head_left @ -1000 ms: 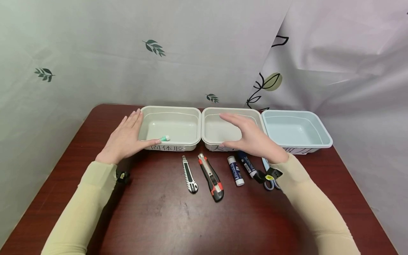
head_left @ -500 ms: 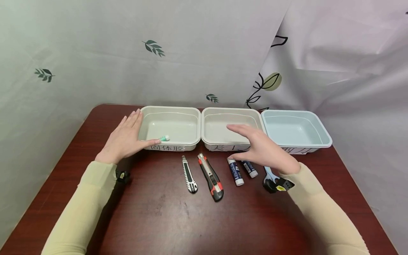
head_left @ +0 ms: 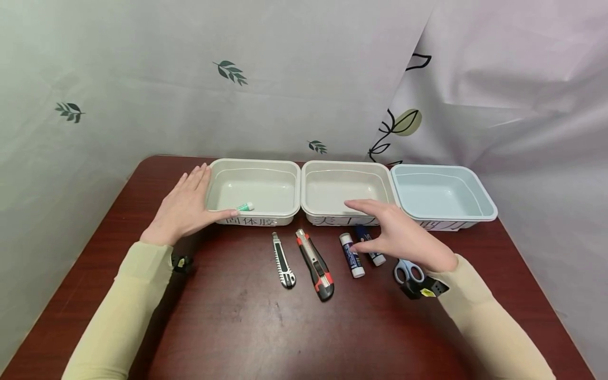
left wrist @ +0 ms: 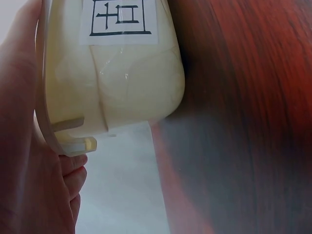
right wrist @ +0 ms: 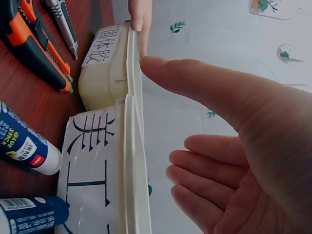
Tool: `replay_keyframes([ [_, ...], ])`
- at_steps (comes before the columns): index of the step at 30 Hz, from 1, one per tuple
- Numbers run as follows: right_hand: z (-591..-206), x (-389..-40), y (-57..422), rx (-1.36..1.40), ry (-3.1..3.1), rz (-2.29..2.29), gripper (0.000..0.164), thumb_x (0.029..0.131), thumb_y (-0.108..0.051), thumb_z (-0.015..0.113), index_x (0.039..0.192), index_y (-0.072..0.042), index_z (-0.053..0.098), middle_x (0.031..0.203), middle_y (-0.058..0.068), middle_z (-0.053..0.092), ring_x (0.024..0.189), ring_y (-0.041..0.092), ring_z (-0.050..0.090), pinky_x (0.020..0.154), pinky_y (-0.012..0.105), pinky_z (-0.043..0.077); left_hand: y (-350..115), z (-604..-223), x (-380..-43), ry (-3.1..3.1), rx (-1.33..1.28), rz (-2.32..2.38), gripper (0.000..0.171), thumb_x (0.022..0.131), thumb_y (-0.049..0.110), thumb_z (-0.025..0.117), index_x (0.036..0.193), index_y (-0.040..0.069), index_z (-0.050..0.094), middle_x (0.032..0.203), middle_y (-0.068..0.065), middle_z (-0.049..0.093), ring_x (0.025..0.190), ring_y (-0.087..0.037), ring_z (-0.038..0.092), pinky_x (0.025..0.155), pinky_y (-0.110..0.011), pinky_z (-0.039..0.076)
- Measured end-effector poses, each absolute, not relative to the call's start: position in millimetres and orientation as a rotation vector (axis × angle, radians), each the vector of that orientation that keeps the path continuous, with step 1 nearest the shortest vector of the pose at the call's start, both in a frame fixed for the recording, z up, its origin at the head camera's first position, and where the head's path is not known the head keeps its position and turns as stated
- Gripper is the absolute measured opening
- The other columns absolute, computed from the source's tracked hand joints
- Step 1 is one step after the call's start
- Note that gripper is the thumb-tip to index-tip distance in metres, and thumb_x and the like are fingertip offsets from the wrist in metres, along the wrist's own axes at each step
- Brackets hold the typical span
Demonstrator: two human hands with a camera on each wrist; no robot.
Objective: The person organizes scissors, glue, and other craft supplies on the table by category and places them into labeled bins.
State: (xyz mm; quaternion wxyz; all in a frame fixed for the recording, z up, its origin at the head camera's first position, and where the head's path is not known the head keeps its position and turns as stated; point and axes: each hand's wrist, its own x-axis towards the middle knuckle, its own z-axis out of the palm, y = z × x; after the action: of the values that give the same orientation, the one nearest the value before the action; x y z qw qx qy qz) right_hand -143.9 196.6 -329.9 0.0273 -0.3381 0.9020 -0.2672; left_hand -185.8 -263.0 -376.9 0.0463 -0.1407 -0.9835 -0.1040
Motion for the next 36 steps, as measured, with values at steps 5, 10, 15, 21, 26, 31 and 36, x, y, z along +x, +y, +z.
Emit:
replay_keyframes([
  [5, -336, -139, 202, -1.093, 2.767, -0.813, 0.085, 0.073, -0.029, 0.095, 0.145, -0.004, 0.056, 0.143, 0.007, 0.058, 0.129, 0.022, 0.055, 0.106, 0.045, 0.047, -264, -379, -184, -2.997, -0.415, -0.334, 0.126, 0.081, 0.081, 0.061, 0.159, -0.008, 0.015, 0.164, -0.026, 0.017, 0.152, -0.039, 0.014, 0.124, -0.047, 0.007],
  [10, -342, -134, 204, -1.140, 2.734, -0.779, 0.083, 0.071, -0.022, 0.095, 0.142, -0.002, 0.058, 0.140, 0.008, 0.060, 0.128, 0.023, 0.057, 0.105, 0.044, 0.048, -265, -380, -183, -2.984, -0.414, -0.345, 0.126, 0.081, 0.080, 0.062, 0.159, -0.008, 0.016, 0.164, -0.026, 0.018, 0.152, -0.039, 0.015, 0.124, -0.048, 0.007],
  [15, -350, -130, 203, -1.118, 2.712, -0.760, 0.088, 0.067, -0.022, 0.096, 0.144, -0.003, 0.057, 0.141, 0.007, 0.059, 0.129, 0.022, 0.056, 0.106, 0.043, 0.047, -265, -381, -183, -2.974, -0.418, -0.351, 0.126, 0.081, 0.080, 0.063, 0.159, -0.007, 0.016, 0.164, -0.026, 0.018, 0.152, -0.039, 0.015, 0.124, -0.048, 0.008],
  [21, -362, -128, 200, -1.044, 2.692, -0.683, 0.093, 0.067, -0.026, 0.096, 0.148, -0.006, 0.053, 0.145, 0.008, 0.056, 0.129, 0.023, 0.055, 0.107, 0.047, 0.045, -264, -380, -183, -2.969, -0.417, -0.359, 0.126, 0.080, 0.080, 0.063, 0.159, -0.007, 0.017, 0.164, -0.026, 0.019, 0.152, -0.039, 0.016, 0.124, -0.049, 0.009],
  [26, -370, -127, 197, -1.004, 2.677, -0.655, 0.098, 0.066, -0.026, 0.096, 0.150, -0.006, 0.050, 0.149, 0.008, 0.052, 0.132, 0.024, 0.052, 0.106, 0.048, 0.045, -264, -382, -184, -2.980, -0.415, -0.353, 0.126, 0.081, 0.080, 0.063, 0.159, -0.007, 0.017, 0.164, -0.026, 0.019, 0.153, -0.037, 0.014, 0.125, -0.047, 0.007],
  [31, -374, -128, 194, -1.011, 2.670, -0.619, 0.101, 0.065, -0.025, 0.096, 0.151, -0.004, 0.048, 0.150, 0.009, 0.050, 0.134, 0.027, 0.049, 0.109, 0.048, 0.043, -265, -383, -185, -2.977, -0.420, -0.352, 0.125, 0.081, 0.080, 0.062, 0.159, -0.007, 0.017, 0.164, -0.026, 0.019, 0.153, -0.037, 0.014, 0.125, -0.047, 0.007],
  [36, -377, -131, 191, -1.008, 2.660, -0.590, 0.101, 0.065, -0.022, 0.095, 0.151, -0.001, 0.047, 0.151, 0.012, 0.049, 0.137, 0.030, 0.047, 0.112, 0.048, 0.040, -265, -383, -184, -2.980, -0.414, -0.357, 0.125, 0.081, 0.080, 0.062, 0.159, -0.007, 0.017, 0.164, -0.026, 0.019, 0.153, -0.037, 0.014, 0.125, -0.047, 0.006],
])
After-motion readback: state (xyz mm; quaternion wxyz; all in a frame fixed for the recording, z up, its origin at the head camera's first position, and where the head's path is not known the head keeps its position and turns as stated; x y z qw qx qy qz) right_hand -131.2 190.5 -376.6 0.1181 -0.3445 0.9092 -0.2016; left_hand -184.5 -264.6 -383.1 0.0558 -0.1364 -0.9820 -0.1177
